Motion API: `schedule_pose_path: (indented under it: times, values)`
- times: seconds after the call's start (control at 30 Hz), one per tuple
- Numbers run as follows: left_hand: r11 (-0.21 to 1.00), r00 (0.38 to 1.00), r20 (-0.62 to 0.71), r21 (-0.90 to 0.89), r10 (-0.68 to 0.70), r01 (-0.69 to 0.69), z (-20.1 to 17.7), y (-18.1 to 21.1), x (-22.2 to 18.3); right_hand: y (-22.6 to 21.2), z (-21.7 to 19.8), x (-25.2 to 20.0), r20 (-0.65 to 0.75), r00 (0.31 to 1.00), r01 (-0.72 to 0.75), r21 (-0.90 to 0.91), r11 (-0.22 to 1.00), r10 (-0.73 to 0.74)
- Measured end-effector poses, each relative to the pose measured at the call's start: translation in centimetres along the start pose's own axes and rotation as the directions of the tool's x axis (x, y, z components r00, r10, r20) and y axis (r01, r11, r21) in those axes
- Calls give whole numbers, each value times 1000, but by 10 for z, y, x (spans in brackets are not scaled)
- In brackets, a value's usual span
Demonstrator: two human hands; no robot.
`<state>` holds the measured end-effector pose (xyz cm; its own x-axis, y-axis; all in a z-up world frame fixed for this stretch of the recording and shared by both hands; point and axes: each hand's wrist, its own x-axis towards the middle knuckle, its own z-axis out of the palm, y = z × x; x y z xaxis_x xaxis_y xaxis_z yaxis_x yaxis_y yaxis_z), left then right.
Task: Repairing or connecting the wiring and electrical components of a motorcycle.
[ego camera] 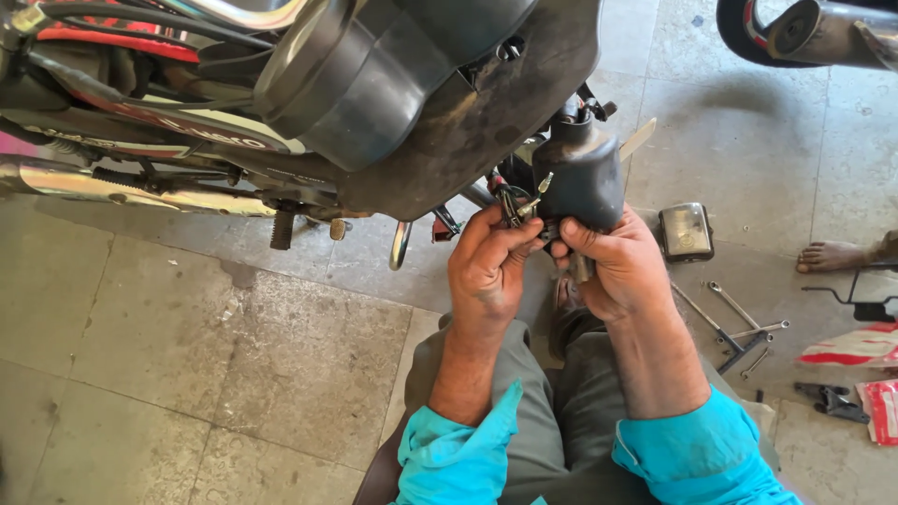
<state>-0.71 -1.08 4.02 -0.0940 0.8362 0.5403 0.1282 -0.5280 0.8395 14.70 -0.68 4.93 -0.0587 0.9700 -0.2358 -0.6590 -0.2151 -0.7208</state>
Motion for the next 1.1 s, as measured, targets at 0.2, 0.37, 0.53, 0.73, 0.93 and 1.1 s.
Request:
schedule_pose_path:
  times: [0.2,0.37,0.53,0.73,0.93,1.1]
  values:
    - [1000,1000,6,2,-13,13,6,-2,-3,6,-2,0,-22,999,41,6,999,-41]
    - [996,996,2,13,-84,84,10,-3,-6,4,4,1,-53,999,6,-42,999,-8]
    - [989,997,22,-131,-70,73,-10,-13,0,5,-17,7,21,995,-96,-31,995,97]
    - [796,947,31,-533,-320,287,-33,-36,-12,-17,-16,-3,55,997,-49,-67,997,53]
    - [807,932,14,-495,-361,321,-50,-14,-1,-19,-15,-7,50,999,7,-30,1000,-5]
    - [918,929,298,-261,-219,300,-52,-11,2,-23,-14,-9,101,995,-9,-50,999,14]
